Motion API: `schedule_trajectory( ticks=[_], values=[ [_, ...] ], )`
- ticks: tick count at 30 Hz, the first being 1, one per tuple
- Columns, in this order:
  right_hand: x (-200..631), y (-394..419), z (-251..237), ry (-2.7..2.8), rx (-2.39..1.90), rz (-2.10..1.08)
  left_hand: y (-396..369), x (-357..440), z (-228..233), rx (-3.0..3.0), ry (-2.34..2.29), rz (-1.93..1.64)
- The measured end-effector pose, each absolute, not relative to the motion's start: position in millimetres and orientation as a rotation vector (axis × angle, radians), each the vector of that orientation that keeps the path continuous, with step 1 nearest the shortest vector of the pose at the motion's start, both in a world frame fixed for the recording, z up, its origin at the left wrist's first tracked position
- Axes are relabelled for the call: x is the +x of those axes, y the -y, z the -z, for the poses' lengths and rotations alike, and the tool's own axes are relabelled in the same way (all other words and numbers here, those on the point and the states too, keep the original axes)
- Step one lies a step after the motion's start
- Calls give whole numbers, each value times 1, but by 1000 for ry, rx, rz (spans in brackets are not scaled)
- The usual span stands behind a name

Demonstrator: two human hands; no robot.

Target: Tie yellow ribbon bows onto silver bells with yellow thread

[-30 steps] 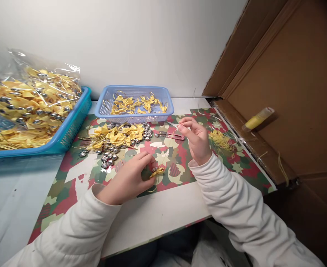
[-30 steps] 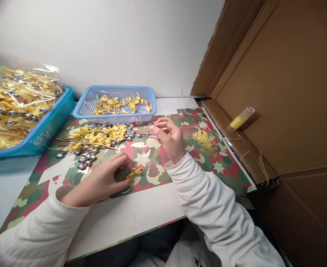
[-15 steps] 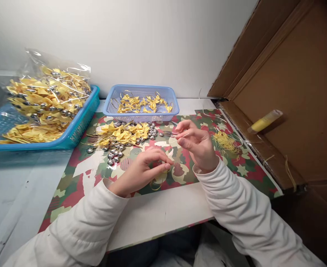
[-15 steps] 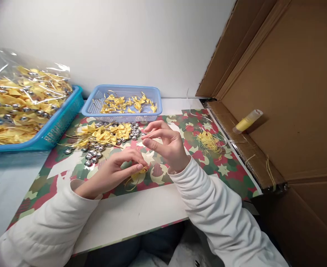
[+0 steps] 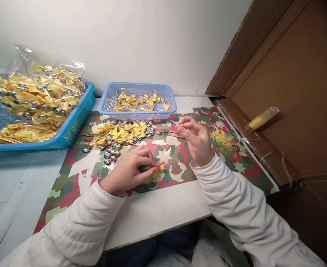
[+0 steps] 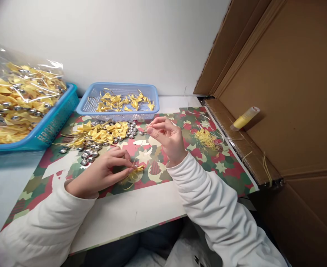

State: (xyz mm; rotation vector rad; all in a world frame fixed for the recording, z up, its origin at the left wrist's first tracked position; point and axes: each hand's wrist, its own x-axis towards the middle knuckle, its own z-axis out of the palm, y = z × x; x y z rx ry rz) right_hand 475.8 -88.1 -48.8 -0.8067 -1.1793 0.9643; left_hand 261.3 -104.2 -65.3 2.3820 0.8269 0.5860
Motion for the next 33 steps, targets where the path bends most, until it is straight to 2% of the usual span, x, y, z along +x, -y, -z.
schedule_trajectory(
  ticks=[20, 33],
  values=[
    [482, 76, 55, 969, -900, -812, 106, 263, 68, 2494, -847, -574],
    [485, 74, 58, 988, -969, -888, 106, 261, 62, 2331, -857, -430]
  ],
)
